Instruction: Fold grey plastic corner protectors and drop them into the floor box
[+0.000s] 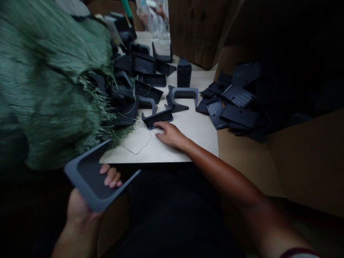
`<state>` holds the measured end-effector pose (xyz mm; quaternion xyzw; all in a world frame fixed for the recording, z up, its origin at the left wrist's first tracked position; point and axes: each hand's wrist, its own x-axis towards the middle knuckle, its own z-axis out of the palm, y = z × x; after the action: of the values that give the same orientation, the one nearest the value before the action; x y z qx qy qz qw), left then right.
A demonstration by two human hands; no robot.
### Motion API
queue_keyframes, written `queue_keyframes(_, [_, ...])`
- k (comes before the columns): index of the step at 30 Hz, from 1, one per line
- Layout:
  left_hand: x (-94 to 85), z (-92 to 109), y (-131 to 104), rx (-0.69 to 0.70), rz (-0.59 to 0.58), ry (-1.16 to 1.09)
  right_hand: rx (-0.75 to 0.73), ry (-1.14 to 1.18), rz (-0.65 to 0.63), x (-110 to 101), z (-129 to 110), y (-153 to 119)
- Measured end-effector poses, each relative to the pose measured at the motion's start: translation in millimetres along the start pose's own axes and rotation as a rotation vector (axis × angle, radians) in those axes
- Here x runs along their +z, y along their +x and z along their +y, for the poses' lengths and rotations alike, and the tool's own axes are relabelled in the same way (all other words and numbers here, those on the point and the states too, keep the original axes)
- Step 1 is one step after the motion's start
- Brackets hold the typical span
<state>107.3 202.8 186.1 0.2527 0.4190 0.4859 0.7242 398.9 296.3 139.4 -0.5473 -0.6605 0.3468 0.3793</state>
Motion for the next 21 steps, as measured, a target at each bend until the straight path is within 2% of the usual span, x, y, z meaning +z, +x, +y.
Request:
queue_keyframes(2, [-0.3, -5.3, -8.0, 0.014, 0.030, 0.034, -0.046, -0.010, 0.041, 4.7, 2.8, -4.2])
queue_keyframes(6, [3.5, -10.5, -19.1, 0.025, 0.078, 0.100, -0.085, 0.054, 0.033, 7.4, 11.1, -23.7])
queue_keyframes(10, [10.8, -6.5, -27.1, -0.046, 0.192, 0.175, -0.104, 0.013, 0.054, -6.5, 15.2, -50.8])
queue_keyframes(13, [12.9, -2.3, -33.4, -0.111, 0.311, 0.243, -0.128, -0.099, 0.154, -33.1, 18.5, -77.4])
queue_keyframes(15, [10.6, -1.8, -36.7, -0.128, 0.346, 0.237, -0.127, -0.182, 0.255, -58.5, 24.1, -97.4])
queue_keyframes(19, [-1.7, -8.0, -39.6, -0.149, 0.359, 0.202, -0.059, -0.562, 0.590, -118.6, 44.8, -136.7])
queue_keyframes(21, [-7.6, -12.2, -39.9, -0.140, 0.374, 0.209, 0.025, -0.786, 0.774, -145.4, 58.8, -151.8])
